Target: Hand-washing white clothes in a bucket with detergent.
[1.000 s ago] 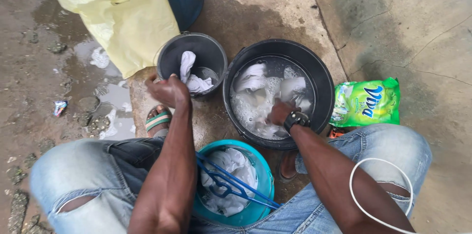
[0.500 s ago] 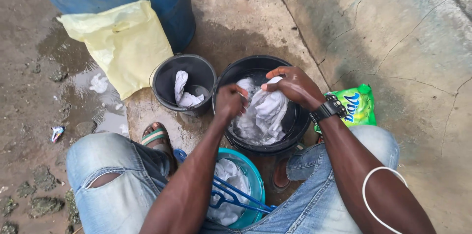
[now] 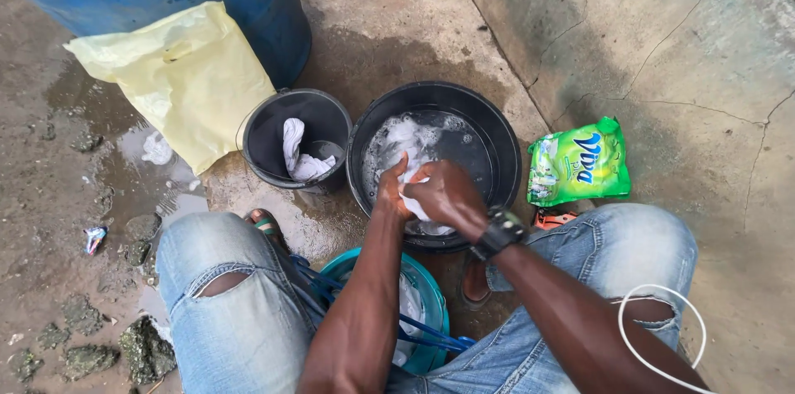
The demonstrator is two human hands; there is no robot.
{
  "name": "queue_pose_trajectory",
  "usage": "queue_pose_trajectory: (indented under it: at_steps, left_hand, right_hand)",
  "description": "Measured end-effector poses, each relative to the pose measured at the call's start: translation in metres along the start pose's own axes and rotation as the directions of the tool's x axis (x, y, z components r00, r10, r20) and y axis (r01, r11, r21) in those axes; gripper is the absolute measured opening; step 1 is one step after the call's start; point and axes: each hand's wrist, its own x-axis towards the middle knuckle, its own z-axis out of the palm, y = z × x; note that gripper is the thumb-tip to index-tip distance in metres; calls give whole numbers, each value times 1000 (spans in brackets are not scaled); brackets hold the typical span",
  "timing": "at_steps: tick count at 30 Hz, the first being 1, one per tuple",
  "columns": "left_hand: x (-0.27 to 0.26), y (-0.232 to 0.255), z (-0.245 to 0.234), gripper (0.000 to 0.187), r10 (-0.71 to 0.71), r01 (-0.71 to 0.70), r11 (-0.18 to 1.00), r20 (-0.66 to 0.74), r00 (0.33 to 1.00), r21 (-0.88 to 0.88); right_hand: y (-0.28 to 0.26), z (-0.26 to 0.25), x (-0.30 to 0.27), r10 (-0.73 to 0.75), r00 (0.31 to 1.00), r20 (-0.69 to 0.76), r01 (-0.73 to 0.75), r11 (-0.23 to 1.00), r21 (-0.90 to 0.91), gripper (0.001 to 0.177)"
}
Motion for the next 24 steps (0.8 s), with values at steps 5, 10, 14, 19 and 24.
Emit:
queue_pose_trajectory:
  at_steps: [5, 10, 14, 19, 24]
  left_hand:
    - [45, -7, -52, 44, 148, -160, 984, 130, 980, 83]
    - [-43, -44, 56, 77, 155, -156, 984, 28, 988, 83]
    - [-24, -48, 54, 50, 252, -253, 967, 85, 964, 9]
    - [29, -51, 4, 41, 456, -362, 716, -8, 890, 597]
    - [36, -33, 9, 34, 352, -382, 757, 162, 922, 530]
  right_hand:
    - [29, -41, 37, 34, 972, 233, -128, 905, 405, 40]
    - [42, -15, 71, 244, 970, -22, -171, 739, 652, 72]
    - [145, 88, 91, 320, 925, -206, -235, 906, 351, 88]
    - [82, 46, 60, 272, 879, 392, -477, 465, 746, 56]
    - [99, 48, 67, 117, 829, 546, -558, 137, 818, 35]
